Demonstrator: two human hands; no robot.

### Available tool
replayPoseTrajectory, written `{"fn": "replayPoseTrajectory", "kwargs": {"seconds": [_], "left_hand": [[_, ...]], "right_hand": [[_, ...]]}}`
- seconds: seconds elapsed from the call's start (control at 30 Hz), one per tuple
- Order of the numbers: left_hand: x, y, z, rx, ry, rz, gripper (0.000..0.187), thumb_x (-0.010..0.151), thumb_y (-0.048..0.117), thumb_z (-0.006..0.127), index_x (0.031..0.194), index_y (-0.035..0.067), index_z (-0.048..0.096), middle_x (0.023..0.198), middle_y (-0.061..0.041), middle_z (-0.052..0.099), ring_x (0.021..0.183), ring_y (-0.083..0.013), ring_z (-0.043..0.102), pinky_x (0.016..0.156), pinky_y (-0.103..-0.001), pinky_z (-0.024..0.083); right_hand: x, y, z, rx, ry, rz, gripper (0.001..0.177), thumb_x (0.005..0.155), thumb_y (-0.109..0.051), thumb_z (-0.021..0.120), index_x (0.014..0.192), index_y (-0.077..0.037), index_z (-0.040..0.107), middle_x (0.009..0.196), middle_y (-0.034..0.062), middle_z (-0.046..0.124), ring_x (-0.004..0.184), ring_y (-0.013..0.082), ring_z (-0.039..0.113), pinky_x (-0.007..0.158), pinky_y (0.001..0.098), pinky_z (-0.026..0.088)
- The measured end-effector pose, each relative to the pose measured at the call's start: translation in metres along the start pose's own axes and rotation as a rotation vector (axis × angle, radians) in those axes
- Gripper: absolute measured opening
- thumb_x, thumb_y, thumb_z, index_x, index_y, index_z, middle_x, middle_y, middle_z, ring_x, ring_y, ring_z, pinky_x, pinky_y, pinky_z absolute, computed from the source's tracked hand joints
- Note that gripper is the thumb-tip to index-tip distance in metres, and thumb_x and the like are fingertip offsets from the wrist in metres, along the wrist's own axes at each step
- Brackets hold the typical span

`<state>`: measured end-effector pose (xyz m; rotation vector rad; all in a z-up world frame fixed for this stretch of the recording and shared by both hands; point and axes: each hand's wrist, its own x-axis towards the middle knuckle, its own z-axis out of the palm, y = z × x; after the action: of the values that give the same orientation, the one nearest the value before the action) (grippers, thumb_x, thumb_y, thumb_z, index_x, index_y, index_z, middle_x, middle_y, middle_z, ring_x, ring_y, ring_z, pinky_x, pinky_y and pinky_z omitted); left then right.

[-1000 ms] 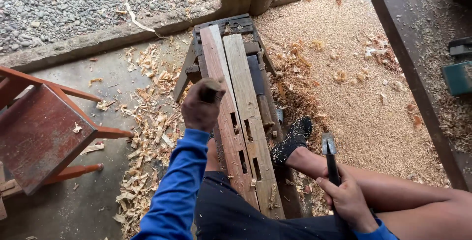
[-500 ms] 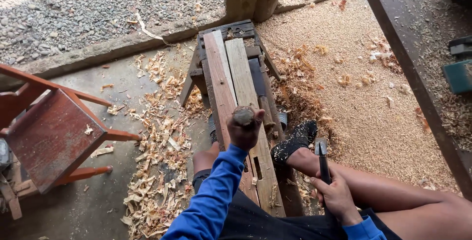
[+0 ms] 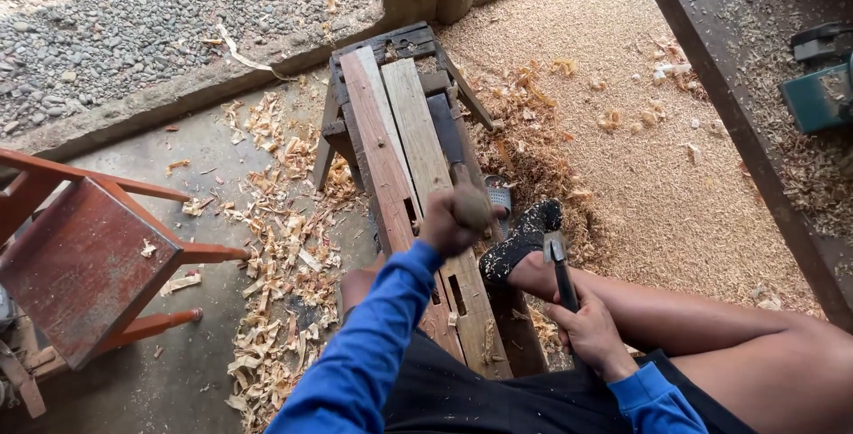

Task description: Manually carving or shaping a wooden plank using a chisel and a hammer.

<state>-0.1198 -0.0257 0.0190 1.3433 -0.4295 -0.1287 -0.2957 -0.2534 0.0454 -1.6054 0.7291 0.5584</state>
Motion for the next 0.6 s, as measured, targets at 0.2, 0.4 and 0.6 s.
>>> {"fn": "replayPoseTrajectory", "kwargs": {"seconds": [0.2,0.4,0.6], "left_hand": [[-0.066,0.01,0.025,0.495,-0.237,0.209,0.027,0.087,0.027,0.09,0.076,0.014,0.069,0.073,-0.004,0.071,0.063,-0.0163,0.07,0.061,-0.031,0.059],[0.006,0.0,0.0,0.112,-0.023,0.228,0.02,0.096,0.024,0.079,0.085,0.013,0.067,0.086,-0.001,0.072,0.078,-0.012,0.07,0.072,-0.032,0.062],[-0.06,-0.163,-0.028,-0.074,-0.028,0.223,0.048,0.1,0.015,0.08,0.058,0.024,0.058,0.055,0.01,0.059,0.047,-0.0039,0.055,0.048,-0.022,0.043]], "right_hand": [[0.033,0.029,-0.009,-0.041,-0.013,-0.045,0.023,0.084,-0.01,0.074,0.1,-0.005,0.058,0.057,0.0013,0.055,0.041,0.0124,0.051,0.039,0.0288,0.04],[0.021,0.005,-0.005,0.036,0.006,0.023,0.022,0.087,-0.013,0.073,0.098,-0.004,0.056,0.054,0.0043,0.051,0.039,0.0152,0.049,0.037,0.0318,0.041],[0.009,0.002,-0.008,0.128,0.028,0.072,0.021,0.087,-0.012,0.073,0.099,-0.005,0.056,0.054,0.0038,0.049,0.04,0.015,0.047,0.037,0.032,0.04]]}}
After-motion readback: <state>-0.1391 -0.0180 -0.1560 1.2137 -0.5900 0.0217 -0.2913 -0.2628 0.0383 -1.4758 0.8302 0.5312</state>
